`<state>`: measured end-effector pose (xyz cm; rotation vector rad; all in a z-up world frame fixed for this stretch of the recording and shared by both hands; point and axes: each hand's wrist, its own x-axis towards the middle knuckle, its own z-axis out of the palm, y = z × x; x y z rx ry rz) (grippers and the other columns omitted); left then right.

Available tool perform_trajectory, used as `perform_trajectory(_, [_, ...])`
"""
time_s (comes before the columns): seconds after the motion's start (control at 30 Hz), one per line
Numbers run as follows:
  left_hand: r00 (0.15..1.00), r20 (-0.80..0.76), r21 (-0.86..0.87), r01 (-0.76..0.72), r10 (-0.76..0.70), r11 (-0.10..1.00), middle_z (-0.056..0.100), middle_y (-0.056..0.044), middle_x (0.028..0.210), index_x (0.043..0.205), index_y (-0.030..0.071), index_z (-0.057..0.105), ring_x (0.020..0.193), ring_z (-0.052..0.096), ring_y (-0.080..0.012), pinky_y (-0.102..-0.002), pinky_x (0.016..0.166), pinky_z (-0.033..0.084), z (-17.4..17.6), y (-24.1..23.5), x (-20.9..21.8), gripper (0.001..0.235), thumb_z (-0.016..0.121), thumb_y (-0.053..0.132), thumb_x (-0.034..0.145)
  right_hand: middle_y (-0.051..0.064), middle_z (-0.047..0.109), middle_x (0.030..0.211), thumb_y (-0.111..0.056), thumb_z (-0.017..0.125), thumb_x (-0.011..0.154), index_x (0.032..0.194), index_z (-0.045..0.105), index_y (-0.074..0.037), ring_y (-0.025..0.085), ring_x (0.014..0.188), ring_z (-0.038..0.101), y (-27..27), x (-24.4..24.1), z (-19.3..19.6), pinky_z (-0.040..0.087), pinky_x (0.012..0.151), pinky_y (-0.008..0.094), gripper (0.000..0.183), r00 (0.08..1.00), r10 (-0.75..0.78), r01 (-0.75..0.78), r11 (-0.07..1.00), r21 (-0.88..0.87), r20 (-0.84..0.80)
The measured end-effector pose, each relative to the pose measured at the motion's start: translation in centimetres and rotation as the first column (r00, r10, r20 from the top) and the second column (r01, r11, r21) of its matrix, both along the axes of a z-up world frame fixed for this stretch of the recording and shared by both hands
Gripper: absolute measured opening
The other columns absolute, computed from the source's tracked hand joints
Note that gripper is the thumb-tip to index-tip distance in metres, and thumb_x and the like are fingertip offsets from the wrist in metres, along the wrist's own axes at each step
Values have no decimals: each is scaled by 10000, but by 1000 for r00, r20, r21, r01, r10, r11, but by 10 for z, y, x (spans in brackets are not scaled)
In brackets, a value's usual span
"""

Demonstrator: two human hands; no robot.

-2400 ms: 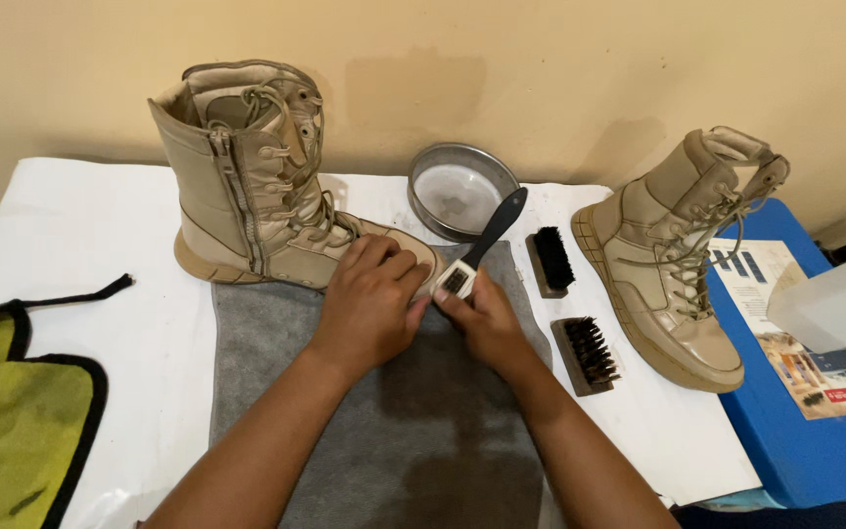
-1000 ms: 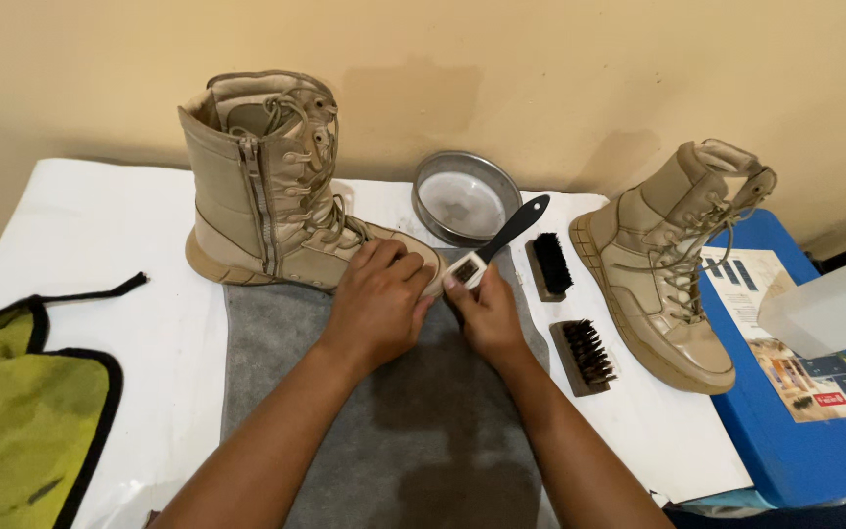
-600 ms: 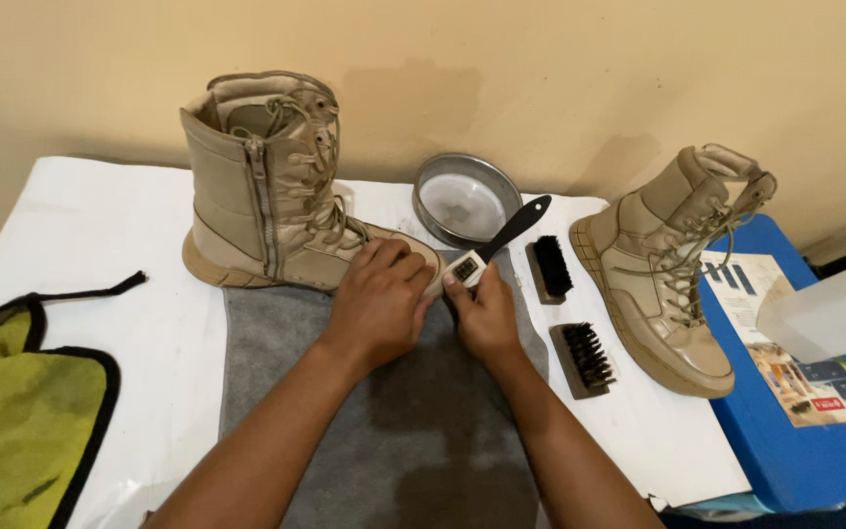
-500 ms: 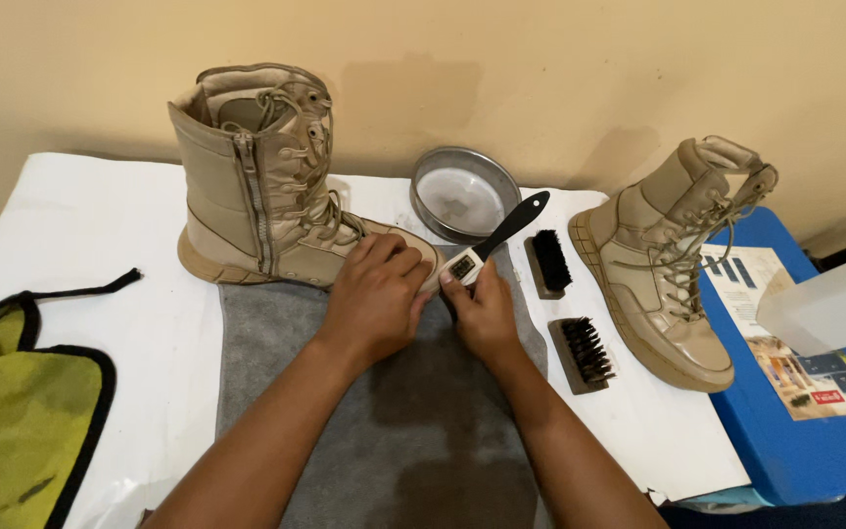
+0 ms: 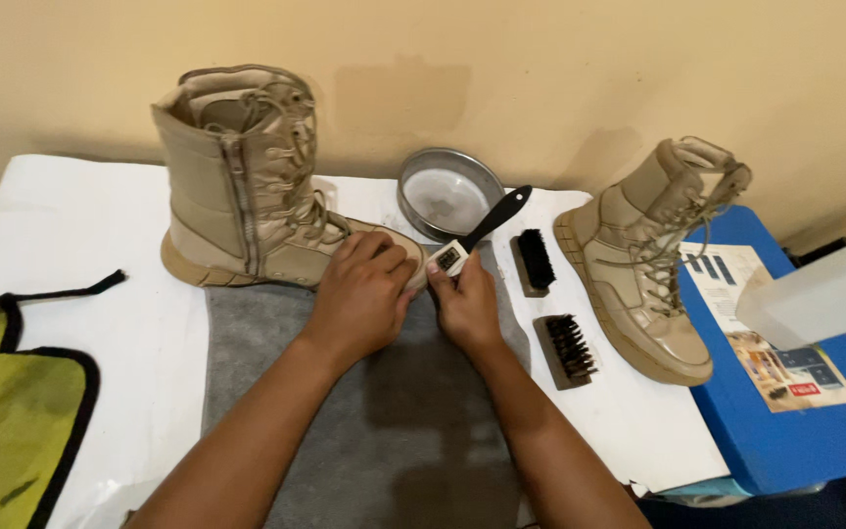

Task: The person scrubs a tan boot with a small brush, focusing on the toe and side panels. They rotate the boot to access different areas and continue scrubbing the upper sections.

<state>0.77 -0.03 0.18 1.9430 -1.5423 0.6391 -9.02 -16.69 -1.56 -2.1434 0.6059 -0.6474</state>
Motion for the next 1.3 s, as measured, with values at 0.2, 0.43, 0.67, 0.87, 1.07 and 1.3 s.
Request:
perform_trajectory(0.2, [996, -85, 11, 30, -29, 999, 664, -90, 924, 1066, 56, 744, 1106, 585, -319, -511, 1075, 377, 16, 14, -10, 287, 713, 227, 838, -8, 649, 749, -173, 677, 954, 1018, 605, -103, 123, 675, 628, -12, 8, -32, 489, 605, 271, 119, 953, -51, -78, 911, 404, 300])
perform_trajectory(0.43, [988, -127, -28, 88, -91, 996, 648, -86, 888, 1028, 71, 738, 1083, 601, -317, -515, 1097, 377, 21, 19, -11, 284, 702, 234, 798, -48, 436, 628, -68, 629, 998, 1030, 493, -114, 42, 437, 344, -20, 6, -18, 253, 343, 191, 148, 855, -17, -355, 708, 610, 518])
perform_trajectory(0.67, [986, -123, -23, 107, -109, 994, 643, -95, 869, 1005, 68, 740, 1056, 615, -330, -525, 1078, 385, 24, 18, -9, 214, 622, 197, 882, -33, 425, 613, -87, 641, 1002, 1035, 479, -123, 49, 400, 328, -26, 11, -30, 259, 326, 205, 169, 840, 34, -400, 713, 576, 541])
perform_trajectory(0.87, [994, -76, -36, 73, -76, 997, 621, -76, 834, 924, 87, 721, 1025, 615, -321, -526, 1025, 416, 19, 11, -7, 168, 690, 241, 864, -17, 415, 584, -95, 634, 1010, 1022, 476, -119, 64, 374, 313, -32, 13, -36, 252, 319, 219, 161, 832, 58, -412, 730, 545, 552])
perform_trajectory(1.07, [999, -37, -87, -36, 33, 996, 610, -78, 836, 887, 90, 691, 1008, 605, -319, -526, 1010, 426, 8, -2, -13, 287, 807, 327, 776, -8, 417, 548, -107, 611, 1029, 1006, 474, -115, 72, 352, 326, -30, 12, -31, 259, 314, 227, 139, 834, 87, -412, 755, 509, 545])
perform_trajectory(1.3, [999, -53, -57, -6, 3, 998, 605, -107, 886, 987, 47, 689, 1039, 598, -341, -555, 1043, 413, 18, 9, -21, 473, 862, 400, 725, -22, 405, 541, -113, 607, 1026, 999, 483, -110, 57, 360, 318, -26, 12, -26, 268, 317, 222, 127, 826, 81, -418, 753, 509, 558])
